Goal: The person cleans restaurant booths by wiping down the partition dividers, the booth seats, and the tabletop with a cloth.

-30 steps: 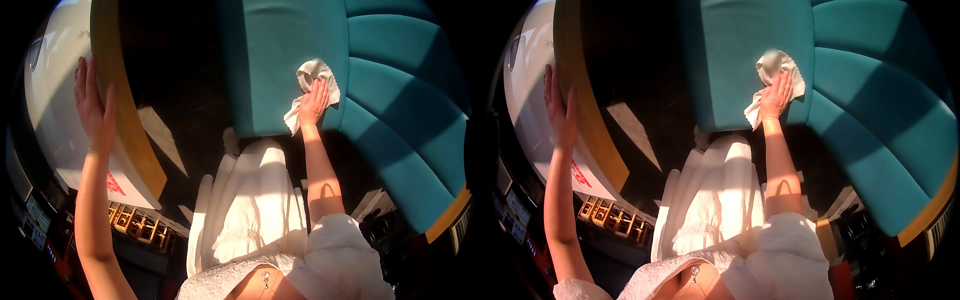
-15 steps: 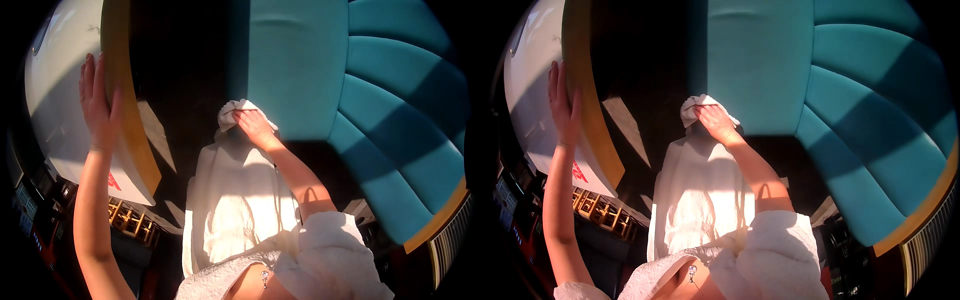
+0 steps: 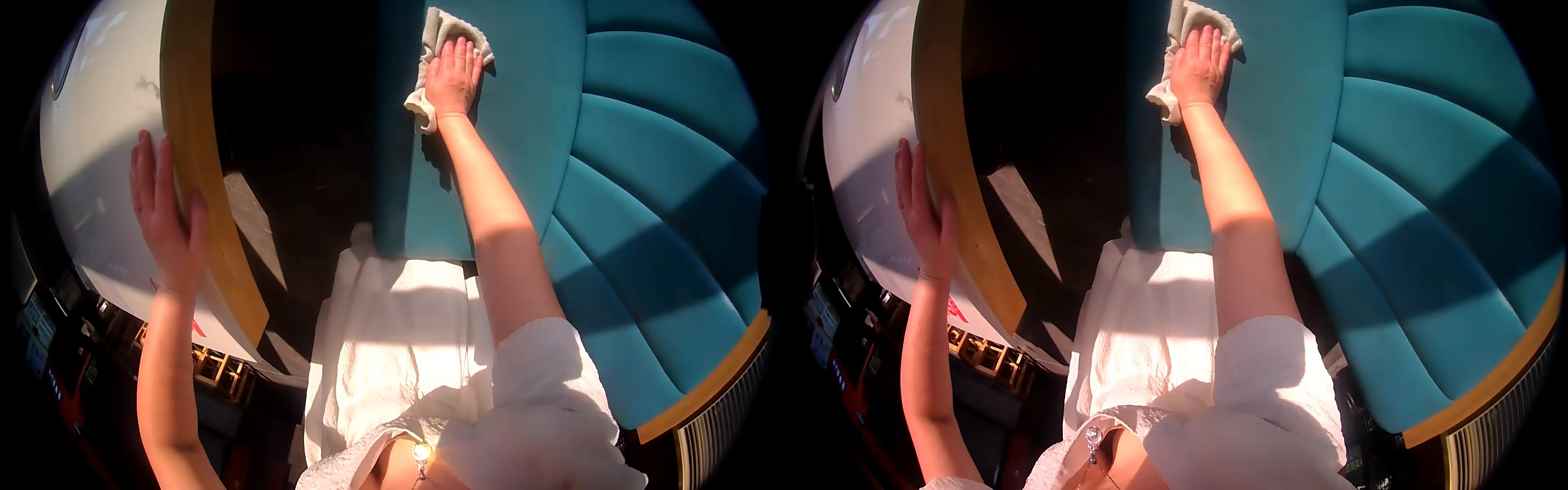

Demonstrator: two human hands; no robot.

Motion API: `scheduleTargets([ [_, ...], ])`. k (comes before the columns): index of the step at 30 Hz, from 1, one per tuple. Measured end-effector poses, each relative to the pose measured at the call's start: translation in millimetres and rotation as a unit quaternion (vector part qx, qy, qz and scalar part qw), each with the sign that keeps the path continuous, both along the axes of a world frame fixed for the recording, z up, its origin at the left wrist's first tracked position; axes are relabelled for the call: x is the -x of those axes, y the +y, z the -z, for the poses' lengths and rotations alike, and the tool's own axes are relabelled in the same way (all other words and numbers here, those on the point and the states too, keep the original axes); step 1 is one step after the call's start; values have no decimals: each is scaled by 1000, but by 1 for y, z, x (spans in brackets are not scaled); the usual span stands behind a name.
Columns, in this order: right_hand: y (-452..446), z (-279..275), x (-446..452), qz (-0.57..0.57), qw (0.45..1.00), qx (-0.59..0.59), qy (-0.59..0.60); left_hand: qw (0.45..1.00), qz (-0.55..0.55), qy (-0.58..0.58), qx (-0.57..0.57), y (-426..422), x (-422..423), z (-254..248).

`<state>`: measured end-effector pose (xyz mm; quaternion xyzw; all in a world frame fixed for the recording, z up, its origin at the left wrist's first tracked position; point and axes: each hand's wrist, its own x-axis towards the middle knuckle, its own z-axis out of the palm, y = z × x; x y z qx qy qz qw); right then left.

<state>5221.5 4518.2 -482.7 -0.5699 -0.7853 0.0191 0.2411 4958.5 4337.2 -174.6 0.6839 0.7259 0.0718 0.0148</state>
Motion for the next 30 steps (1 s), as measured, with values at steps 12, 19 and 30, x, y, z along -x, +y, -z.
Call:
scheduleTargets([
  [12, -98, -21, -171, 128, 979, 117, -109, 1000, -25, 0, 19, -4, 2, -3],
  [19, 114, 0, -52, 164, 983, -56, -54, 999, -24, 5, 41, -4, 0, -6],
  [30, 35, -36, -27, -109, 991, 75, -32, 999, -18, 14, 42, -2, 2, -7],
])
